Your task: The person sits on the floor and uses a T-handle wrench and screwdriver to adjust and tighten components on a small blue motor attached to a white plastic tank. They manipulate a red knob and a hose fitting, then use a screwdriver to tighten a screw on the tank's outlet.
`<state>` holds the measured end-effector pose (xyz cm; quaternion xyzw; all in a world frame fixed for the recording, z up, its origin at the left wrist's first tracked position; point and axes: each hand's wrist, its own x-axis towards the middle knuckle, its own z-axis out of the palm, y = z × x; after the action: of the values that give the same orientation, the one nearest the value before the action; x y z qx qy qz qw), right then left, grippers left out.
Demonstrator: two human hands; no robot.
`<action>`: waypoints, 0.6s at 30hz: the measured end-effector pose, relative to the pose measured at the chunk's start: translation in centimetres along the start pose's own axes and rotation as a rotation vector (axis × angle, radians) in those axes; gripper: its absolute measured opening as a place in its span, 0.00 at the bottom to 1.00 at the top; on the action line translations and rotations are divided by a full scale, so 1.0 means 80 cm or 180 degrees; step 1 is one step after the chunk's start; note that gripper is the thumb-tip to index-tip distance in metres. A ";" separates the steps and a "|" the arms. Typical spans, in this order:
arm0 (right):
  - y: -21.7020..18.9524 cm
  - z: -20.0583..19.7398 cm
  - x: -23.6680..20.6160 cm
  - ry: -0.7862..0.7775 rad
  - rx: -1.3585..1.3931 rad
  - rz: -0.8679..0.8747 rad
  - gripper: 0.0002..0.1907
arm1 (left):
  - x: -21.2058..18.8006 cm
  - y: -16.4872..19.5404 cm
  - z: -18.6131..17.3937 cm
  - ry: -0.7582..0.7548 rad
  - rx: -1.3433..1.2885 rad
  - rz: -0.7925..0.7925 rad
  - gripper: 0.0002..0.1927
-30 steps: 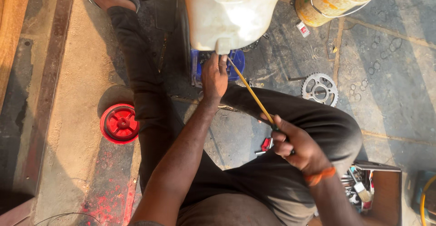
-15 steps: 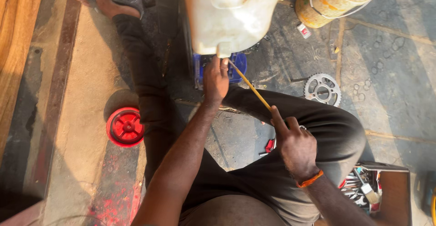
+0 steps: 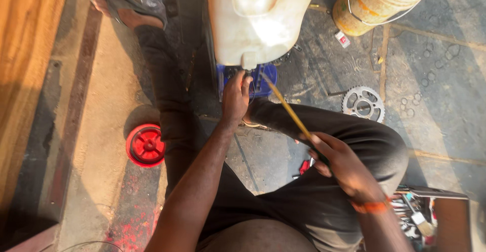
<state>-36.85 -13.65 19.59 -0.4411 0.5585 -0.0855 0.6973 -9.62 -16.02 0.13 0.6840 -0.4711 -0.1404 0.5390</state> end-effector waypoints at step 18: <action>0.140 -0.110 -0.068 0.3072 -0.1626 -0.1789 0.15 | -0.017 0.020 -0.007 -0.0132 0.1028 -0.0348 0.12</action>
<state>-50.53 -8.19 15.59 -0.6362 0.6763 -0.3197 0.1887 -10.72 -14.56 1.33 0.7833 -0.4606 -0.1060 0.4038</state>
